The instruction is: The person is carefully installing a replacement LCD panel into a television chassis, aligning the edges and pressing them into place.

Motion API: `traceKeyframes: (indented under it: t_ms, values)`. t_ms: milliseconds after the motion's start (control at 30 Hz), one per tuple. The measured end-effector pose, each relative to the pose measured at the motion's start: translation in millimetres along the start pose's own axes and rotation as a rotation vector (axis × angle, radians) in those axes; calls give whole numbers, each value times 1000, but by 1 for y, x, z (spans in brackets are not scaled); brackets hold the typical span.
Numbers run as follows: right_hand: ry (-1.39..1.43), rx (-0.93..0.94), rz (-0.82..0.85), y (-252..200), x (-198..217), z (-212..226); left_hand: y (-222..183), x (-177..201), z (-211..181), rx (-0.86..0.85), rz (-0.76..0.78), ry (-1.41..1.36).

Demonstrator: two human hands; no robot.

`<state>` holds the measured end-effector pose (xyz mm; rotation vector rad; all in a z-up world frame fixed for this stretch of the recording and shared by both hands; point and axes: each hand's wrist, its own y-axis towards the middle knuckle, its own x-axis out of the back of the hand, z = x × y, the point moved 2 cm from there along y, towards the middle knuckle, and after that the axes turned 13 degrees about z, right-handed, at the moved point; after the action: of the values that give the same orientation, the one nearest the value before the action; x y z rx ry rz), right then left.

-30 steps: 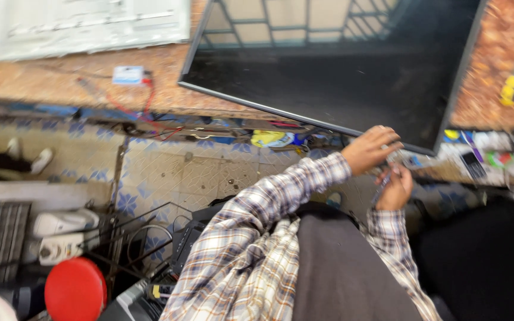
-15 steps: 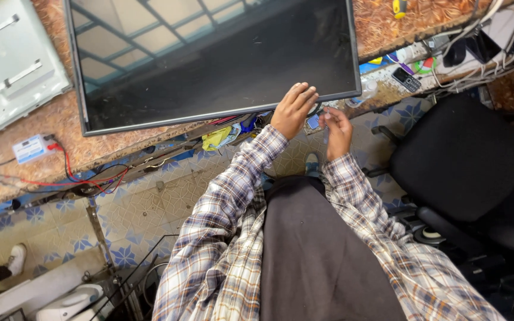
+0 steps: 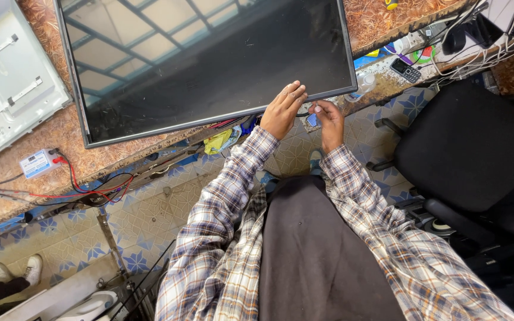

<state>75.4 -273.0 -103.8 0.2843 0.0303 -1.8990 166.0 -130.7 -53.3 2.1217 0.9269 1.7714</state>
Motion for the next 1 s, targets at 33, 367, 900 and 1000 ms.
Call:
traceKeyframes:
  t_ms: [33,367,900,1000]
  values:
    - [0,0,0,1,-2,3,0,-1,1,0,0,0]
    - [187,68,84,26,6,-20,2,-6,-2,71,1,-50]
    - [-90,31,46,-1,-7,33,-1,10,-14,71,0,-69]
    - [-56,17,12,-5,-13,34,-1,10,-14,67,-4,-58]
